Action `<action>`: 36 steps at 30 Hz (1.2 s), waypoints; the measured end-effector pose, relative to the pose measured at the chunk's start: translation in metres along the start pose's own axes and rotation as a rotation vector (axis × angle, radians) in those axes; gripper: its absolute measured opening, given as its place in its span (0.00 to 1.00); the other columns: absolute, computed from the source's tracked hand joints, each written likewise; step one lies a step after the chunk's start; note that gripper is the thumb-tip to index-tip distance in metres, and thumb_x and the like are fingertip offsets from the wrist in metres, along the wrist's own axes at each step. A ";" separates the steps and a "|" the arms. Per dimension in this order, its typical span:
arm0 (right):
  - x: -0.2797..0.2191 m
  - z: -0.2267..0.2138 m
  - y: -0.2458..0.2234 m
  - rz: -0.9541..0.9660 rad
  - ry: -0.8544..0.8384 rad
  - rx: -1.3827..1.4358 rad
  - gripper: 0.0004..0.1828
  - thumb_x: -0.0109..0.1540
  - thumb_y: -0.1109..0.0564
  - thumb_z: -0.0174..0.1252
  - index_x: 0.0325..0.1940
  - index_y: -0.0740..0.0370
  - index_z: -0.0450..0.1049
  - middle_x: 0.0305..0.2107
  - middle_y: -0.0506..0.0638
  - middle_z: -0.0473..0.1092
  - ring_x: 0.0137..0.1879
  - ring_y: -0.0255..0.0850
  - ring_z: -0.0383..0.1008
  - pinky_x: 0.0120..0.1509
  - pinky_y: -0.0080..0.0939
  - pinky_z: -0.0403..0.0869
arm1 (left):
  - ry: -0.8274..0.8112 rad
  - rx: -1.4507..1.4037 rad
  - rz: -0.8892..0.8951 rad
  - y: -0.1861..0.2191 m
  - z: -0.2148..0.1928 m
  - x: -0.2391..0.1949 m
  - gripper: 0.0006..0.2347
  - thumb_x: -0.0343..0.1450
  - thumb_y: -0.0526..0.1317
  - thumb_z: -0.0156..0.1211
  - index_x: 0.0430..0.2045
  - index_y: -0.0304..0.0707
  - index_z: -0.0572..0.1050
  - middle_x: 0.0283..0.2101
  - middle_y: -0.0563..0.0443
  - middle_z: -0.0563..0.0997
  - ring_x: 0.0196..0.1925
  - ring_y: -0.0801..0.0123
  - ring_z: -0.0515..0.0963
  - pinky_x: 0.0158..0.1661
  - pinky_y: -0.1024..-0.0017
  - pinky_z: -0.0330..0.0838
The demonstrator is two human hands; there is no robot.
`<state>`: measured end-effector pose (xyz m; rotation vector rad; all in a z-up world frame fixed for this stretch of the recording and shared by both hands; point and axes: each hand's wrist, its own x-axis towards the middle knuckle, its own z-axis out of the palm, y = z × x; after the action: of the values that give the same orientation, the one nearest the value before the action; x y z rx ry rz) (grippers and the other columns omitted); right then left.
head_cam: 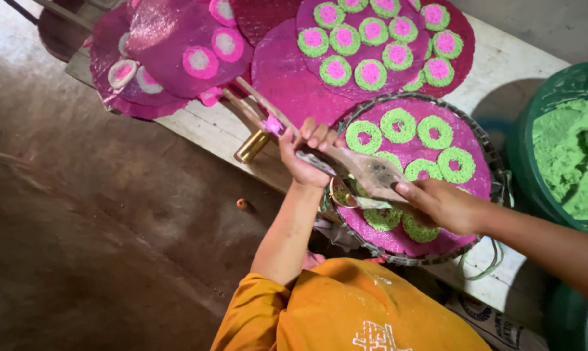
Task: The person prepares cookies by applying green batter into small circular molds using a specialized wooden press and a spatula, repeating the process across a large circular tray.
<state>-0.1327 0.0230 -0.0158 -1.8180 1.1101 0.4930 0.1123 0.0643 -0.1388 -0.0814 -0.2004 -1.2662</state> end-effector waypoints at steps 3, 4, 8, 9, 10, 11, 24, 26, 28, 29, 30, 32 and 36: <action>-0.002 -0.004 0.008 0.010 0.088 -0.045 0.41 0.63 0.26 0.33 0.39 0.65 0.75 0.22 0.54 0.75 0.28 0.44 0.79 0.39 0.50 0.76 | 0.041 0.002 -0.020 -0.013 -0.003 0.006 0.14 0.72 0.56 0.50 0.24 0.50 0.65 0.23 0.63 0.66 0.30 0.74 0.69 0.45 0.64 0.72; -0.002 -0.005 0.008 -0.015 0.138 -0.073 0.40 0.64 0.27 0.34 0.40 0.65 0.75 0.22 0.56 0.75 0.28 0.46 0.78 0.39 0.51 0.75 | 0.048 0.001 -0.028 -0.015 -0.003 0.011 0.13 0.72 0.55 0.50 0.24 0.51 0.65 0.23 0.63 0.66 0.30 0.74 0.68 0.44 0.65 0.71; 0.003 -0.001 0.002 -0.167 0.275 -0.086 0.37 0.65 0.30 0.37 0.45 0.65 0.76 0.24 0.56 0.75 0.29 0.45 0.77 0.39 0.51 0.74 | -0.043 0.045 -0.044 -0.012 0.002 0.030 0.14 0.73 0.56 0.49 0.23 0.51 0.63 0.21 0.64 0.63 0.27 0.75 0.66 0.40 0.66 0.69; 0.004 0.001 -0.001 -0.114 0.248 -0.032 0.36 0.65 0.31 0.37 0.46 0.65 0.75 0.24 0.55 0.73 0.28 0.46 0.77 0.38 0.51 0.75 | -0.075 0.051 -0.053 -0.008 0.004 0.032 0.15 0.73 0.56 0.49 0.23 0.50 0.63 0.21 0.63 0.63 0.27 0.74 0.65 0.39 0.67 0.68; 0.005 0.003 -0.003 -0.061 0.221 0.021 0.35 0.65 0.31 0.37 0.46 0.64 0.73 0.23 0.54 0.72 0.27 0.47 0.77 0.37 0.51 0.76 | -0.107 0.055 -0.063 -0.005 0.006 0.036 0.15 0.74 0.56 0.48 0.23 0.50 0.63 0.21 0.63 0.62 0.26 0.74 0.65 0.38 0.68 0.67; 0.007 0.005 -0.004 -0.007 0.194 0.075 0.33 0.65 0.32 0.37 0.46 0.63 0.72 0.23 0.53 0.70 0.26 0.48 0.77 0.35 0.52 0.77 | -0.113 0.079 -0.066 -0.001 0.008 0.039 0.15 0.74 0.56 0.48 0.22 0.50 0.62 0.21 0.63 0.61 0.26 0.74 0.64 0.37 0.68 0.67; 0.019 0.023 0.060 0.004 0.100 0.019 0.40 0.65 0.27 0.28 0.33 0.59 0.75 0.19 0.49 0.68 0.24 0.43 0.70 0.34 0.49 0.73 | 0.049 0.225 -0.028 -0.018 -0.013 0.006 0.13 0.77 0.52 0.45 0.26 0.48 0.67 0.28 0.54 0.70 0.34 0.66 0.71 0.45 0.59 0.71; 0.008 0.008 0.091 -0.029 0.121 0.072 0.41 0.64 0.26 0.29 0.32 0.60 0.74 0.19 0.49 0.67 0.25 0.43 0.68 0.33 0.48 0.72 | 0.082 0.486 -0.136 -0.019 -0.009 0.000 0.15 0.75 0.55 0.45 0.37 0.46 0.70 0.39 0.48 0.74 0.46 0.60 0.73 0.55 0.55 0.70; -0.012 0.000 0.127 -0.049 0.192 0.153 0.43 0.65 0.25 0.29 0.32 0.65 0.72 0.20 0.52 0.64 0.27 0.44 0.63 0.32 0.47 0.69 | 0.161 0.889 -0.321 -0.008 0.000 -0.007 0.26 0.72 0.62 0.44 0.54 0.43 0.72 0.54 0.43 0.76 0.60 0.54 0.73 0.64 0.53 0.66; -0.021 0.000 0.144 -0.018 0.233 0.192 0.45 0.66 0.24 0.28 0.32 0.67 0.71 0.23 0.53 0.64 0.28 0.44 0.62 0.32 0.47 0.69 | 0.029 1.179 -0.322 -0.001 0.006 -0.016 0.28 0.70 0.60 0.51 0.59 0.42 0.65 0.58 0.41 0.73 0.64 0.51 0.69 0.66 0.51 0.62; -0.031 0.005 0.159 -0.057 0.268 0.367 0.45 0.65 0.22 0.30 0.34 0.68 0.71 0.23 0.54 0.66 0.28 0.44 0.64 0.32 0.47 0.69 | -0.115 1.465 -0.318 0.008 0.012 -0.028 0.32 0.69 0.58 0.57 0.65 0.40 0.58 0.62 0.39 0.71 0.68 0.48 0.65 0.68 0.49 0.58; -0.048 0.023 0.181 -0.139 0.336 0.720 0.47 0.64 0.20 0.36 0.37 0.70 0.70 0.23 0.57 0.69 0.27 0.45 0.68 0.33 0.47 0.69 | -0.328 1.871 -0.334 0.015 0.022 -0.044 0.42 0.64 0.53 0.67 0.70 0.38 0.51 0.67 0.36 0.65 0.72 0.44 0.59 0.70 0.47 0.51; -0.078 0.079 0.196 -0.323 0.732 0.937 0.53 0.58 0.13 0.34 0.52 0.65 0.69 0.25 0.53 0.67 0.29 0.40 0.65 0.32 0.41 0.63 | -0.506 2.195 -0.379 0.016 0.030 -0.059 0.48 0.57 0.48 0.77 0.71 0.39 0.50 0.68 0.33 0.60 0.74 0.43 0.52 0.72 0.45 0.42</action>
<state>-0.3306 0.0948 -0.0971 -1.2597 1.1759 -0.8374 0.1080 0.1297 -0.1205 1.5702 -1.9577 -0.7510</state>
